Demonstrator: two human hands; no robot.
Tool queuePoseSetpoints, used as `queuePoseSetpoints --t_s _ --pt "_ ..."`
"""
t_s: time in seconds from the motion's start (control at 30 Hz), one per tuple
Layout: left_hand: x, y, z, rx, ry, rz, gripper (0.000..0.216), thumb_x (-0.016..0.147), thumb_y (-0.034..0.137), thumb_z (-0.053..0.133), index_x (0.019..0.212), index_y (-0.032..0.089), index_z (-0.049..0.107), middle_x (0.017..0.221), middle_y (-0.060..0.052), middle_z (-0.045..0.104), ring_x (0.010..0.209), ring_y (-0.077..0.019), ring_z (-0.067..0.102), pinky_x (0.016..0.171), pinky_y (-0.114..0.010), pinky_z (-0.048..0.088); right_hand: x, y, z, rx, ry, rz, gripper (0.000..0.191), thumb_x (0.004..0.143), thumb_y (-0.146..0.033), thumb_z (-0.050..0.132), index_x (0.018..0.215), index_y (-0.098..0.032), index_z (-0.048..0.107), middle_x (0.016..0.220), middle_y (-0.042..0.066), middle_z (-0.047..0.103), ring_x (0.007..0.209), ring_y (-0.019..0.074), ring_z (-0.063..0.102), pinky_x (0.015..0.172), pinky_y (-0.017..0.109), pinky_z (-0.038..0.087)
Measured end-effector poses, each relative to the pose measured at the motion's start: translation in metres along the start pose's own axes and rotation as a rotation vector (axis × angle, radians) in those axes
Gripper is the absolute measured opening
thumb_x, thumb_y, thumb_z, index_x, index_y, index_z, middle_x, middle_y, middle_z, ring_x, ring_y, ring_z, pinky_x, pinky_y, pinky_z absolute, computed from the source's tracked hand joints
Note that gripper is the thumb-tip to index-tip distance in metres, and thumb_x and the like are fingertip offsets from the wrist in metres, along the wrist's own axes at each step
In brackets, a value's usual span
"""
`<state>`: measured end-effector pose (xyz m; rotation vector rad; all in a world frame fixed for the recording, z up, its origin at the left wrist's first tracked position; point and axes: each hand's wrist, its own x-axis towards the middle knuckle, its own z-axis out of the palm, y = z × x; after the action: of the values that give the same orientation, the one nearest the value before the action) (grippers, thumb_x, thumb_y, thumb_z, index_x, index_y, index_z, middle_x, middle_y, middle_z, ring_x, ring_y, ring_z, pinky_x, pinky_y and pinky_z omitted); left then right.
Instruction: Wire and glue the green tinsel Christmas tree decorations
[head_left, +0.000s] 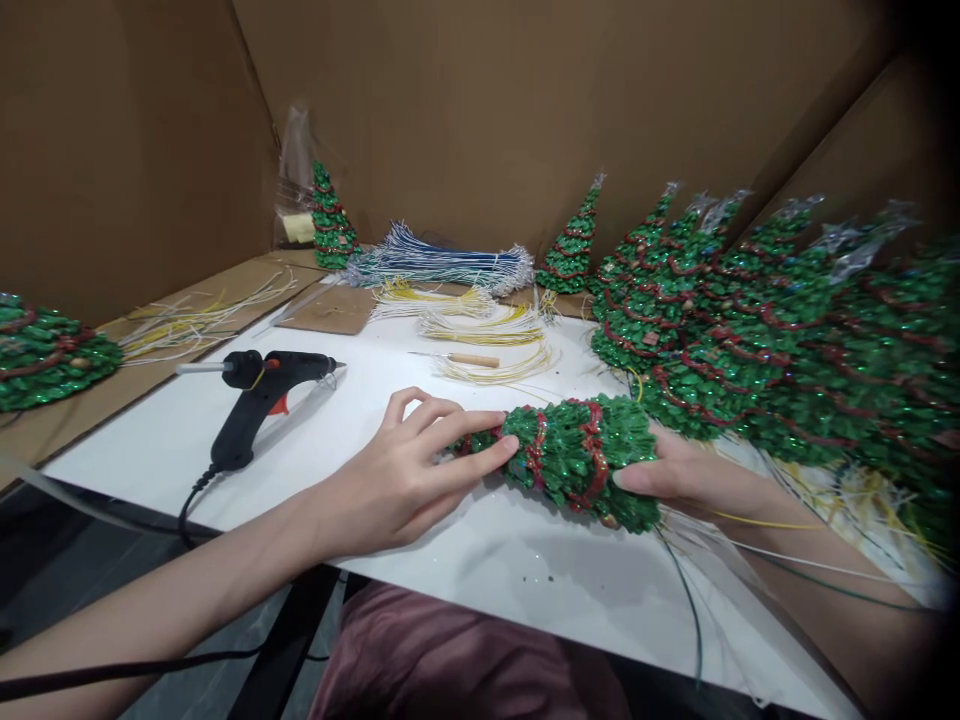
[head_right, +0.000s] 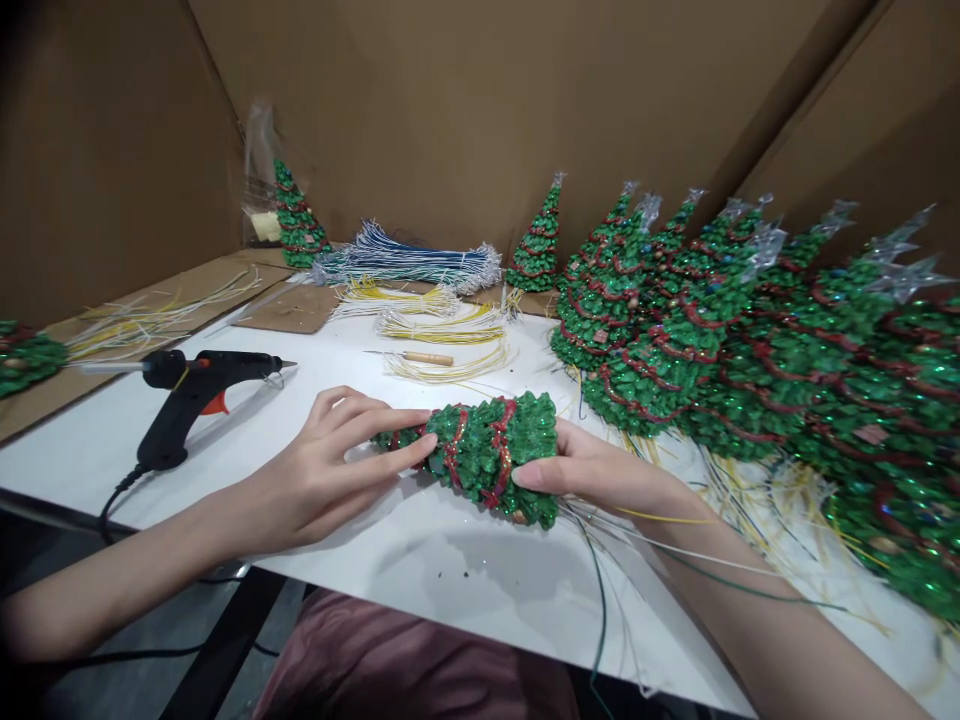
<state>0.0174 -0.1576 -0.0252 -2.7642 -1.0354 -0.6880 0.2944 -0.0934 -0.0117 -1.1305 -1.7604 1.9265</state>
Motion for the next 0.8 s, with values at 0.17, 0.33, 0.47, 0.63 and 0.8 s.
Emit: queuePoseSetpoints --t_s 0.17,0.33,0.47,0.63,0.8 --pt "0.0006 0.0002 -0.0006 -0.007 -0.002 0.006 0.041 0.089 0.017 0.045 0.129 0.023 0.048 0.132 -0.012 0.05 0.106 -0.0238 0.047 0.091 -0.046 0.03 0.0 -0.0038 0.0017 -0.001 -0.004 -0.023 0.069 0.058 -0.048 0.075 0.117 -0.016 0.057 0.107 0.011 0.067 0.099 0.0282 0.062 0.079 0.036 0.052" --pt "0.0017 0.0003 -0.0019 -0.033 -0.011 0.0 0.042 0.089 0.018 0.045 0.131 0.024 0.047 0.131 -0.012 0.05 0.105 -0.024 0.046 0.09 -0.045 0.031 0.0007 -0.0071 0.0027 -0.024 -0.064 -0.042 0.065 0.061 -0.048 0.073 0.117 -0.017 0.058 0.111 0.011 0.066 0.1 0.028 0.062 0.084 0.039 0.05" --pt "0.0028 -0.0003 -0.003 -0.075 -0.028 -0.012 0.041 0.09 0.02 0.045 0.13 0.025 0.048 0.13 -0.012 0.05 0.106 -0.0246 0.045 0.089 -0.044 0.032 0.001 -0.0062 0.0016 -0.036 -0.081 -0.041 0.067 0.062 -0.049 0.072 0.119 -0.018 0.057 0.114 0.011 0.064 0.106 0.029 0.059 0.083 0.038 0.05" --pt "0.0029 -0.0016 -0.0041 -0.153 -0.034 -0.02 0.041 0.09 0.021 0.045 0.131 0.026 0.048 0.131 -0.012 0.048 0.11 -0.0248 0.043 0.093 -0.044 0.033 0.0013 -0.0042 0.0007 -0.015 -0.095 -0.045 0.07 0.062 -0.048 0.072 0.123 -0.018 0.055 0.116 0.011 0.063 0.105 0.0279 0.06 0.084 0.039 0.05" --pt "0.0016 -0.0029 -0.004 -0.224 -0.055 -0.04 0.041 0.091 0.021 0.045 0.131 0.026 0.048 0.132 -0.011 0.045 0.115 -0.0251 0.04 0.096 -0.044 0.032 0.0027 -0.0048 0.0005 -0.014 -0.14 -0.071 0.066 0.064 -0.047 0.072 0.121 -0.018 0.056 0.119 0.011 0.062 0.103 0.0259 0.061 0.087 0.038 0.049"
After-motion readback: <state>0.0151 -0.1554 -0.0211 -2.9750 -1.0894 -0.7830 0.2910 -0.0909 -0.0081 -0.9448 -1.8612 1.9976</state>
